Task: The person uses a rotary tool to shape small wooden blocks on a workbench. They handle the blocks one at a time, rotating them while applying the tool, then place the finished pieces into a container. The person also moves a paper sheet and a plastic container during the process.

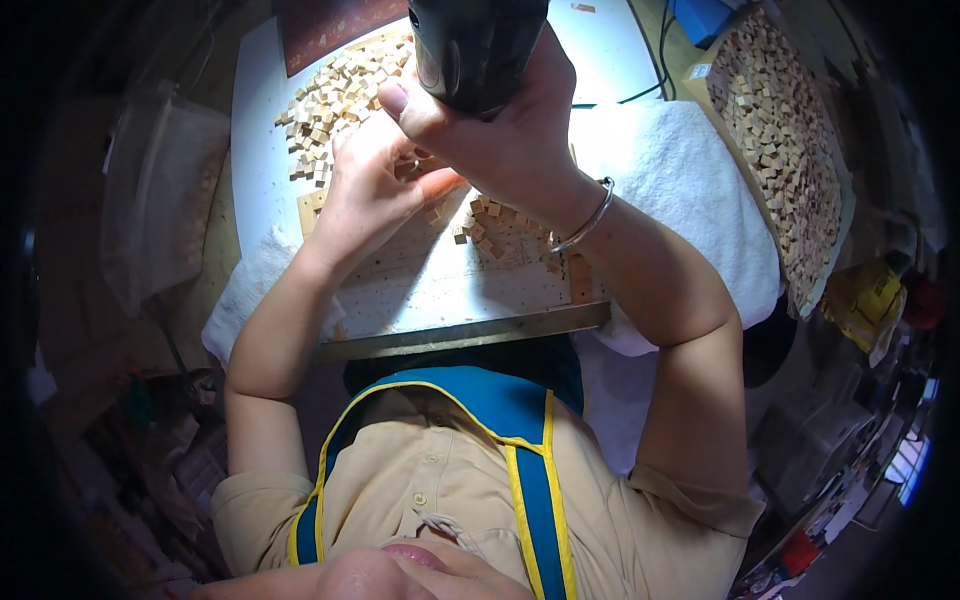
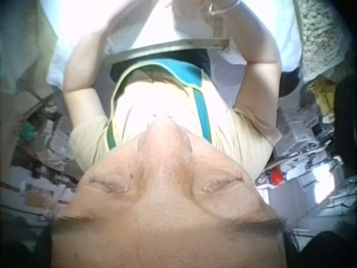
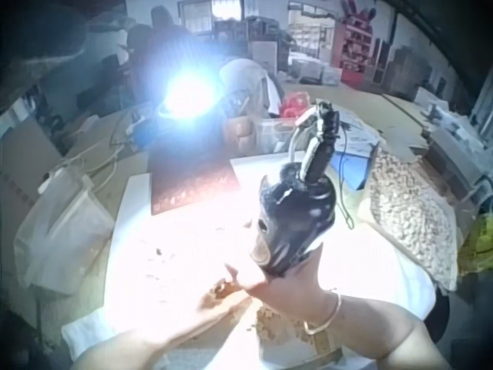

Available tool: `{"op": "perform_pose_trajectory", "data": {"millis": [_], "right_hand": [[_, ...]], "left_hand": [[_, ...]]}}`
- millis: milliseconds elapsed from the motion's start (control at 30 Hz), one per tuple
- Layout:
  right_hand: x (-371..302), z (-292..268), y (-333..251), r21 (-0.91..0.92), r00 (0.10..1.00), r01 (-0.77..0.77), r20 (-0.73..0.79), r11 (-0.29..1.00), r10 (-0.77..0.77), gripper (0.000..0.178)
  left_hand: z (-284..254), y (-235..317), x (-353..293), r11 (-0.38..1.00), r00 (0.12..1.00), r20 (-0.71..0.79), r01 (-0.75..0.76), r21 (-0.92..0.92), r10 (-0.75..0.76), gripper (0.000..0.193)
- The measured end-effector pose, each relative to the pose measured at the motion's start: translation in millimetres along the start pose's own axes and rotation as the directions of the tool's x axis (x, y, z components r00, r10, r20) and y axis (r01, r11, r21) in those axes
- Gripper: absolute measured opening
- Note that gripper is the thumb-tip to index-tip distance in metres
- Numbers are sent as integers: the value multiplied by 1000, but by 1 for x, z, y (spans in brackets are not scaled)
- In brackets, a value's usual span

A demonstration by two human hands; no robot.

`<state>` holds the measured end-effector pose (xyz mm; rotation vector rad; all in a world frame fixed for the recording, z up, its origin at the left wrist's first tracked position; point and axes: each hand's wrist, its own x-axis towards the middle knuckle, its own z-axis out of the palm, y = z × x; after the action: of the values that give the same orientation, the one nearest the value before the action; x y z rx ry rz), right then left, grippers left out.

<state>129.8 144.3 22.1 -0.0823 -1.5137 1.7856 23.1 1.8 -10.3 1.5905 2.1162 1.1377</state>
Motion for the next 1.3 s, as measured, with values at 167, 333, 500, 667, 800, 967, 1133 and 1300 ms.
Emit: {"op": "perform_pose_trajectory", "data": {"millis": [167,333,500,667,800,967,1133,1300], "right_hand": [[-2,1,-2,17,999,-43,-2,999,43,38],[-2,1,-2,-18,999,-50,2,999,50,38],[-1,-1,1,-20,999,-35,18,999,35,37],[-2,0,1,-6,999,-52,15,999,52,37],[-3,-1,1,-62,998,-60,13,996,61,38],[-5,-1,1,-69,999,-43,28,997,45,39],[-4,-2,4,-62,999,-34,34,998,37,39],[-3,-3,4,-32,998,-24,50,999,25,38]], "left_hand": [[1,-3,0,1000,1000,7,20,-1,-20,23],[3,-4,0,1000,1000,14,3,14,-3,22],[4,-6,1,1000,999,31,23,15,-23,22],[5,-4,0,999,999,31,36,16,-36,22],[6,-4,-1,999,999,22,32,6,-33,24],[6,-6,-1,998,998,37,59,23,-59,25],[4,-4,1,1000,1000,23,15,22,-15,24],[3,-3,1,999,1000,15,-8,37,7,24]]}}
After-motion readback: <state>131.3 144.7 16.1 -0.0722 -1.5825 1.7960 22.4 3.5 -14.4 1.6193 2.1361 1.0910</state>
